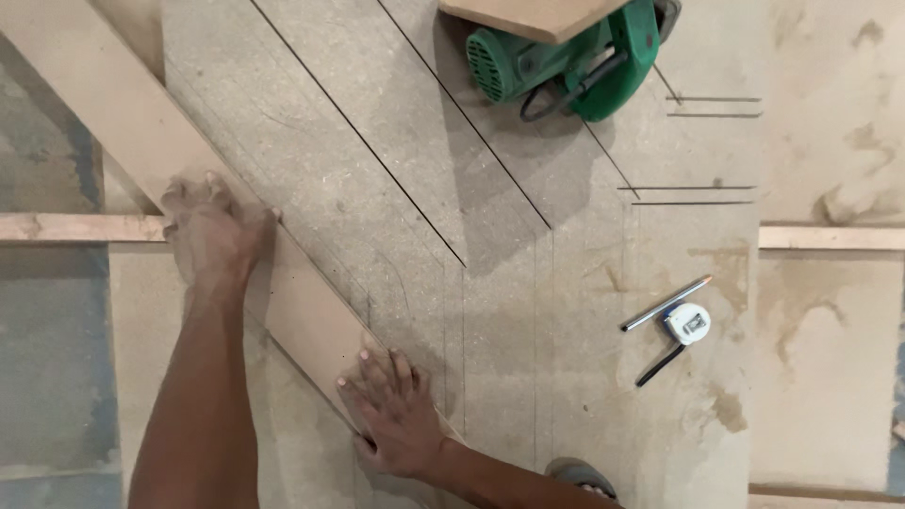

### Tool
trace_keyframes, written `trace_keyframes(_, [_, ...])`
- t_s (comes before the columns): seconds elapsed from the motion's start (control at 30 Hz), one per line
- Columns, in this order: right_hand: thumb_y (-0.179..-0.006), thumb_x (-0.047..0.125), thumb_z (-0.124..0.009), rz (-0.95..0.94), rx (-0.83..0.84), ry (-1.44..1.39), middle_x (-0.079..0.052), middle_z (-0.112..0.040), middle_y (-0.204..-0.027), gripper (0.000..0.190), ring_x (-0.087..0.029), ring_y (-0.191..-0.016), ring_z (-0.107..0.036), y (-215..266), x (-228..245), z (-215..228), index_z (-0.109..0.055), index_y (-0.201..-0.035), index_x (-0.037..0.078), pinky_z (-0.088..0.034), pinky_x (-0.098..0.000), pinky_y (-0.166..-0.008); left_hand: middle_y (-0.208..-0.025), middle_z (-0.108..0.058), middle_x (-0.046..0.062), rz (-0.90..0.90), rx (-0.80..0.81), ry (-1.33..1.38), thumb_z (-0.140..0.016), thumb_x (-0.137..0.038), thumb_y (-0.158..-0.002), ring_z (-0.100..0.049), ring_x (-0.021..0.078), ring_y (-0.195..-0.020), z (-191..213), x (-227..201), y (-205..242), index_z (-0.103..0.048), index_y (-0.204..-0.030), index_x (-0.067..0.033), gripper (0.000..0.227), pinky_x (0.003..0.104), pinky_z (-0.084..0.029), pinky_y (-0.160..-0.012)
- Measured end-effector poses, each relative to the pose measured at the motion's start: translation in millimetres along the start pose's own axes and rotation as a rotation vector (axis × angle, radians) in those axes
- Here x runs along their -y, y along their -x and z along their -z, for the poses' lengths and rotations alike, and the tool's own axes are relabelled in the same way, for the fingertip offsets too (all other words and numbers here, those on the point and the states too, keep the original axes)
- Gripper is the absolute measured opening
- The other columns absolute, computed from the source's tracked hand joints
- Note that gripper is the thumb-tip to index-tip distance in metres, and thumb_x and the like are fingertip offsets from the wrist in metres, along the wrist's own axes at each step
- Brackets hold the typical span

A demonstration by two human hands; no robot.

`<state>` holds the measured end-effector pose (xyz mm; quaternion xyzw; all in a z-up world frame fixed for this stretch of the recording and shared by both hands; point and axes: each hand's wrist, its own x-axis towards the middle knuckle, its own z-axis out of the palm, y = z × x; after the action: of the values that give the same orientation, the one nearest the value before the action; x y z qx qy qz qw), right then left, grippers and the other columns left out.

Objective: The person uses a circular saw to cut a long wooden plank along a marked line. They hold the plank steady with one hand while guiding the saw with the other, completing the cut and then moving the separated piece aside.

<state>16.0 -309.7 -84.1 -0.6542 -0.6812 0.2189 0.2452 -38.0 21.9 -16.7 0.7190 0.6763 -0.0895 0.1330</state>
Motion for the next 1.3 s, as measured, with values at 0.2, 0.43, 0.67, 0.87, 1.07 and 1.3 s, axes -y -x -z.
trace_keyframes(0.2, [-0.071,0.034,-0.078,-0.02,0.025,-0.012,-0.024,-0.029,-0.162,0.08,-0.052,-0.139,-0.026,-6.2,6.2,1.3,-0.057,-0.146,0.015,-0.028,-0.0644,-0.102,-0.164,-0.016,0.029,0.035,0.01,0.151,-0.081,-0.047,-0.079,-0.036,0.0555,-0.138,-0.8,4.9,0.1,-0.051,-0.149,-0.0007,0.09,0.053,-0.036,-0.114])
trace_keyframes(0.43, [-0.068,0.037,-0.079,-0.045,0.168,-0.027,-0.026,-0.027,-0.16,0.086,-0.056,-0.137,-0.023,-9.7,8.1,0.3,-0.054,-0.147,0.014,-0.026,-0.0682,-0.1,-0.161,-0.018,0.034,-0.041,-0.012,0.091,-0.083,-0.053,-0.076,-0.036,0.0547,-0.139,-7.3,15.8,-10.2,-0.051,-0.15,-0.0019,0.096,0.057,-0.031,-0.115])
trace_keyframes(0.67, [-0.077,0.042,-0.074,0.006,0.102,-0.007,-0.025,-0.027,-0.16,0.082,-0.054,-0.138,-0.021,-3.5,0.1,-7.1,-0.051,-0.151,0.015,-0.027,-0.0661,-0.103,-0.158,-0.025,0.032,-0.079,-0.041,-0.012,-0.084,-0.057,-0.078,-0.034,0.0468,-0.148,-18.6,22.5,-16.4,-0.053,-0.15,-0.0021,0.095,0.061,-0.03,-0.115])
trace_keyframes(0.87, [-0.075,0.042,-0.074,0.004,0.114,-0.015,-0.023,-0.027,-0.162,0.085,-0.056,-0.14,-0.02,-1.0,-0.2,-9.5,-0.05,-0.152,0.014,-0.025,-0.0699,-0.102,-0.165,-0.019,0.025,0.057,-0.068,0.063,-0.076,-0.051,-0.088,-0.041,0.052,-0.135,-12.6,0.5,-2.1,-0.057,-0.147,-0.0049,0.077,0.054,-0.037,-0.114])
trace_keyframes(1.07, [-0.075,0.041,-0.071,0.01,0.103,0.001,-0.022,-0.028,-0.164,0.087,-0.057,-0.144,-0.019,-2.4,0.8,-7.6,-0.048,-0.155,0.015,-0.023,-0.0699,-0.107,-0.159,-0.025,0.018,0.169,-0.158,0.066,-0.077,-0.041,-0.083,-0.047,0.0479,-0.128,-8.4,-25.0,14.1,-0.058,-0.147,-0.0121,0.072,0.054,-0.044,-0.105])
trace_keyframes(1.3, [-0.075,0.043,-0.07,0.013,0.093,0.013,-0.023,-0.027,-0.165,0.088,-0.059,-0.143,-0.018,-0.2,-1.2,-14.6,-0.048,-0.156,0.015,-0.023,-0.0716,-0.106,-0.153,-0.032,0.014,0.169,-0.263,0.084,-0.079,-0.034,-0.079,-0.044,0.0438,-0.126,-22.6,-25.9,9.8,-0.063,-0.145,-0.0206,0.069,0.055,-0.043,-0.103])
